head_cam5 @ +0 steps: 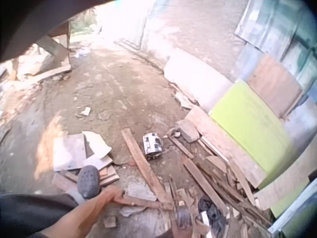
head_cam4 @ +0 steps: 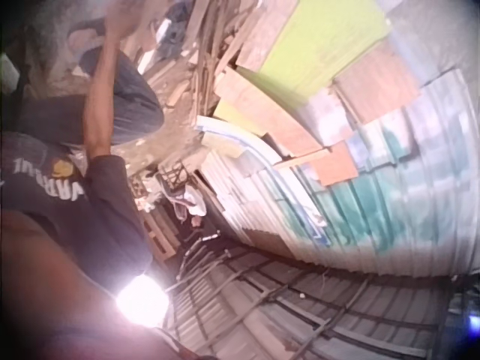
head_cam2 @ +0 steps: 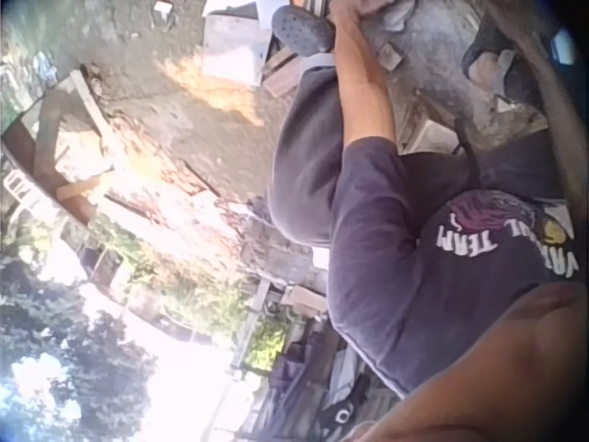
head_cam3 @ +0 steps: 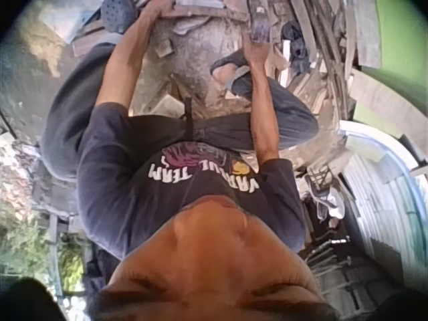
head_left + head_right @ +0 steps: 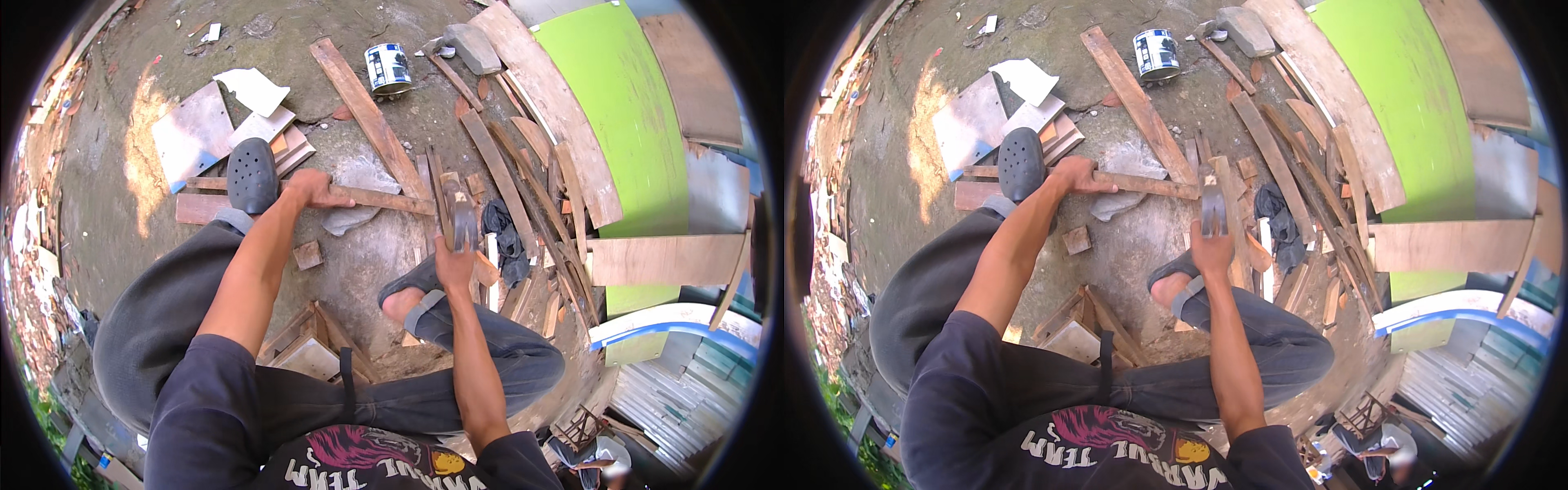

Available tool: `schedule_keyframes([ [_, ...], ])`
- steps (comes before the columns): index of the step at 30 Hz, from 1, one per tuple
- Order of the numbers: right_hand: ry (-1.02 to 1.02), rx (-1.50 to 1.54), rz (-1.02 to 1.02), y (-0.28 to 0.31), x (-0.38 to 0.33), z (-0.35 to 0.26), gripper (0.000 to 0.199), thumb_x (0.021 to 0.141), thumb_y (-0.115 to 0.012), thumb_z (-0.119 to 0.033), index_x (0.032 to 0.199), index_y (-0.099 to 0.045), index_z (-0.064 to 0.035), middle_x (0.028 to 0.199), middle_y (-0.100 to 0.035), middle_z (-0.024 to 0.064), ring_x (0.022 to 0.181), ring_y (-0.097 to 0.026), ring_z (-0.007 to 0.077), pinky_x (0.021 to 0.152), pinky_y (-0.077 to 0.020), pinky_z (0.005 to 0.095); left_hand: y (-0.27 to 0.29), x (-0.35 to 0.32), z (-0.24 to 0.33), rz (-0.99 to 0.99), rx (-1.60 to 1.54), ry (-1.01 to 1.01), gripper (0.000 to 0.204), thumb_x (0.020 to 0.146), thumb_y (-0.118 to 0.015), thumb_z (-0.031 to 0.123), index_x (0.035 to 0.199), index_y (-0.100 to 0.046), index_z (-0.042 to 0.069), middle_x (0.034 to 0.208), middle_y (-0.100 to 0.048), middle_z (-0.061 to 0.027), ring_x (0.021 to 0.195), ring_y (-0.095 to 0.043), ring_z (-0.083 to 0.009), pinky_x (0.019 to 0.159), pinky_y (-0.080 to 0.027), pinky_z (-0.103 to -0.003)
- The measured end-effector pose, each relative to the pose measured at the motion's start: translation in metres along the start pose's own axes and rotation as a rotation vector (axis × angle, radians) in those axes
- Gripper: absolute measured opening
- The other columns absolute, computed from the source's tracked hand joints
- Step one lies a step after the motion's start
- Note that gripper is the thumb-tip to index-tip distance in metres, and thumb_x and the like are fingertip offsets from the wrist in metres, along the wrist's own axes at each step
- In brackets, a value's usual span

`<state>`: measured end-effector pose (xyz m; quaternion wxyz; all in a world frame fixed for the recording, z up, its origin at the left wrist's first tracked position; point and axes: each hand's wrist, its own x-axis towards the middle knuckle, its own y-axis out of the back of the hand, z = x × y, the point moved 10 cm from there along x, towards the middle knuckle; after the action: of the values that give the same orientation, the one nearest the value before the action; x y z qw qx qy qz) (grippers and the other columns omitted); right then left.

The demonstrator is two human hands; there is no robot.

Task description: The person sits on the ground and uses a hammer to repeatedly strike a piece of wood, breaking it into smaller pieces. The person picks up the wood, positions it, and strikes it multiple times to split it.

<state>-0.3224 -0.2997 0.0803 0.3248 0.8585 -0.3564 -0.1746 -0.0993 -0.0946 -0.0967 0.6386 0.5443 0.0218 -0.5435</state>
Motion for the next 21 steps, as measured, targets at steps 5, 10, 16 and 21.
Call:
schedule_keyframes([
  [5, 0.431, -0.403, -0.302, -0.001, -0.004, -0.019, 0.022, 0.066, -0.077, -0.013, 0.077, -0.060, -0.0063, 0.062, -0.062, 0.0123, 0.063, -0.065, 0.0367, 0.059, -0.0495, 0.0466, 0.007, -0.006, 0.003, 0.119, 0.089, -0.048, 0.094, 0.065, -0.052, 0.090, 0.080, -0.072, -0.001, 0.072, -0.067, -0.0229, 0.074, -0.068, -0.0389, 0.069, -0.052, -0.046],
  [10, 0.626, -0.534, -0.549, -0.032, 0.008, -0.004, 0.019, 0.070, -0.074, -0.019, 0.081, -0.063, -0.0089, 0.064, -0.064, 0.0169, 0.059, -0.065, 0.0367, 0.056, -0.0508, 0.0486, 0.005, -0.001, 0.008, 0.117, 0.141, -0.080, 0.092, 0.066, -0.051, 0.089, 0.078, -0.072, 0.000, 0.065, -0.065, -0.0206, 0.067, -0.067, -0.0386, 0.065, -0.052, -0.046],
  [16, 0.306, -0.578, -0.307, -0.005, 0.060, 0.070, 0.018, 0.075, -0.069, -0.022, 0.081, -0.065, -0.0062, 0.065, -0.064, 0.0213, 0.060, -0.064, 0.0398, 0.055, -0.0506, 0.0479, 0.005, 0.000, 0.010, 0.188, 0.127, -0.093, 0.091, 0.065, -0.052, 0.088, 0.073, -0.071, 0.000, 0.061, -0.063, -0.0192, 0.063, -0.066, -0.0384, 0.062, -0.052, -0.046],
  [21, 0.818, -0.370, -0.569, -0.023, 0.016, -0.003, 0.018, 0.073, -0.069, -0.021, 0.081, -0.064, -0.0050, 0.064, -0.064, 0.0189, 0.059, -0.064, 0.0389, 0.054, -0.0501, 0.0483, 0.000, -0.003, 0.000, 0.180, 0.129, -0.073, 0.088, 0.066, -0.052, 0.088, 0.072, -0.070, 0.002, 0.061, -0.063, -0.0190, 0.061, -0.065, -0.0373, 0.059, -0.052, -0.045],
])
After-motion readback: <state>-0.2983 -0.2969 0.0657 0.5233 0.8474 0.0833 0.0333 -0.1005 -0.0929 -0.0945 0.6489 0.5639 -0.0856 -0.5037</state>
